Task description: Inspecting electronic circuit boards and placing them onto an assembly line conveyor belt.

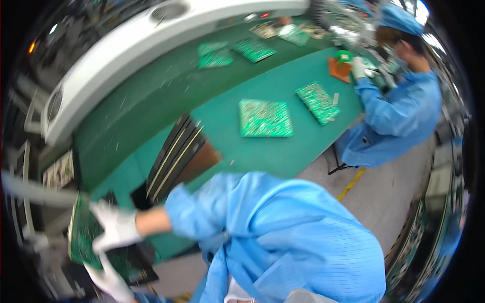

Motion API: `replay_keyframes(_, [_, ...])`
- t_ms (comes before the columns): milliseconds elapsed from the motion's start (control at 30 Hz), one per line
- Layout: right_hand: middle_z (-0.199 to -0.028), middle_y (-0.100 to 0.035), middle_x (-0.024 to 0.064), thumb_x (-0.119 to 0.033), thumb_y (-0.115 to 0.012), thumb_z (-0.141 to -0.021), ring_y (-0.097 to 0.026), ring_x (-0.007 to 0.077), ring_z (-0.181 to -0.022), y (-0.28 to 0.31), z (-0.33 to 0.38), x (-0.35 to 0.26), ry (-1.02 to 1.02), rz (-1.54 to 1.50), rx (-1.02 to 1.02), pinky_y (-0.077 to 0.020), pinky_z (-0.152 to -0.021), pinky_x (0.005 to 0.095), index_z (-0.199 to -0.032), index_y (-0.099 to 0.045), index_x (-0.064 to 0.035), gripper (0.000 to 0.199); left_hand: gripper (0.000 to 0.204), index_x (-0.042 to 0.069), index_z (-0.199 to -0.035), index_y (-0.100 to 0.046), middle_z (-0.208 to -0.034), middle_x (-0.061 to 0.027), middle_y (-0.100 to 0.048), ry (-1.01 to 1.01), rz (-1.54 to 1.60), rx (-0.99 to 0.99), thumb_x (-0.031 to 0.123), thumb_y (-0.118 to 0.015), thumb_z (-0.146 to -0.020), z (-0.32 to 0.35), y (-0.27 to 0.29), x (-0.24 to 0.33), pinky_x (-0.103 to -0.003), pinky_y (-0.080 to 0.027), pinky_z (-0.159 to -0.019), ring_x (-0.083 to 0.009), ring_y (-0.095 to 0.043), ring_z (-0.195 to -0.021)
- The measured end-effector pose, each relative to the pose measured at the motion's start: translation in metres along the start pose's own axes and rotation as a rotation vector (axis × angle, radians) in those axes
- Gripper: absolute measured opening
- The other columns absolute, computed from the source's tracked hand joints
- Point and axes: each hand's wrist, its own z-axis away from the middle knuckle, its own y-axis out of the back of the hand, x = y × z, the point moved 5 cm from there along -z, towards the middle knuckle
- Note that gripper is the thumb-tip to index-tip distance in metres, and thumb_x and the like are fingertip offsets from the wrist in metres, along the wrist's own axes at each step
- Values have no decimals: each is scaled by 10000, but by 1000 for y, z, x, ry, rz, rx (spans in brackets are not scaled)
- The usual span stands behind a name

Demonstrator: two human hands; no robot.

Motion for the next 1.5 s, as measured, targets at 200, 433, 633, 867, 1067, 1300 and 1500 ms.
replay_keyframes(200, [-1180,-577,227,-485,-613,-901,-563,370,-1135,69,70,-36,104,435,-428,-458,-980,429,-1261,-540,41,642,373,-52,-1302,-543,-1196,-100,-645,6,64,-17,-10,-620,-940,-28,10,63,-297,-459,-953,-157,-595,-1035])
replay_keyframes(433, [-1042,-659,110,-412,-683,-906,-632,308,-951,110,160,-52,67,344,-748,-509,-831,398,-1153,-632,-24,463,435,-32,-1267,-506,-1073,-212,-639,-398,-45,-508,49,-657,-868,-92,-112,109,-352,-487,-890,-307,-636,-998])
replay_keyframes(633, [-1041,-649,140,-448,-638,-928,-620,334,-973,147,179,-64,5,359,-597,-504,-861,413,-1181,-618,-35,485,406,15,-1220,-526,-990,-222,-627,-511,-68,-668,106,-673,-852,-104,-176,115,-401,-501,-838,-376,-621,-940])
replay_keyframes(867, [-1099,-667,160,-344,-745,-868,-647,330,-994,164,183,-64,-38,387,-573,-519,-851,401,-1202,-628,3,496,467,-2,-1278,-526,-995,-189,-652,-572,-50,-716,140,-684,-862,-119,-196,105,-379,-512,-834,-304,-639,-914])
replay_keyframes(1067, [-1111,-670,161,-344,-758,-853,-649,326,-997,167,182,-64,-19,397,-557,-517,-854,397,-1204,-630,7,512,448,-1,-1255,-533,-1001,-202,-646,-598,38,-769,114,-684,-849,-125,-205,105,-382,-512,-840,-332,-634,-931])
replay_keyframes(1300, [-1108,-671,174,-335,-763,-838,-650,327,-979,182,184,-73,-4,471,-513,-510,-845,390,-1197,-635,25,524,312,43,-1142,-523,-1031,-185,-602,-490,-217,-384,36,-598,-839,-37,-189,124,-414,-507,-816,-373,-615,-962])
replay_keyframes(1500, [-1041,-667,192,-298,-754,-830,-653,343,-928,194,175,-104,50,578,-548,-506,-820,395,-1167,-643,53,500,367,29,-1178,-605,-1131,-145,-660,-679,-414,-161,80,-602,-815,36,-183,119,-363,-535,-874,-280,-666,-1008])
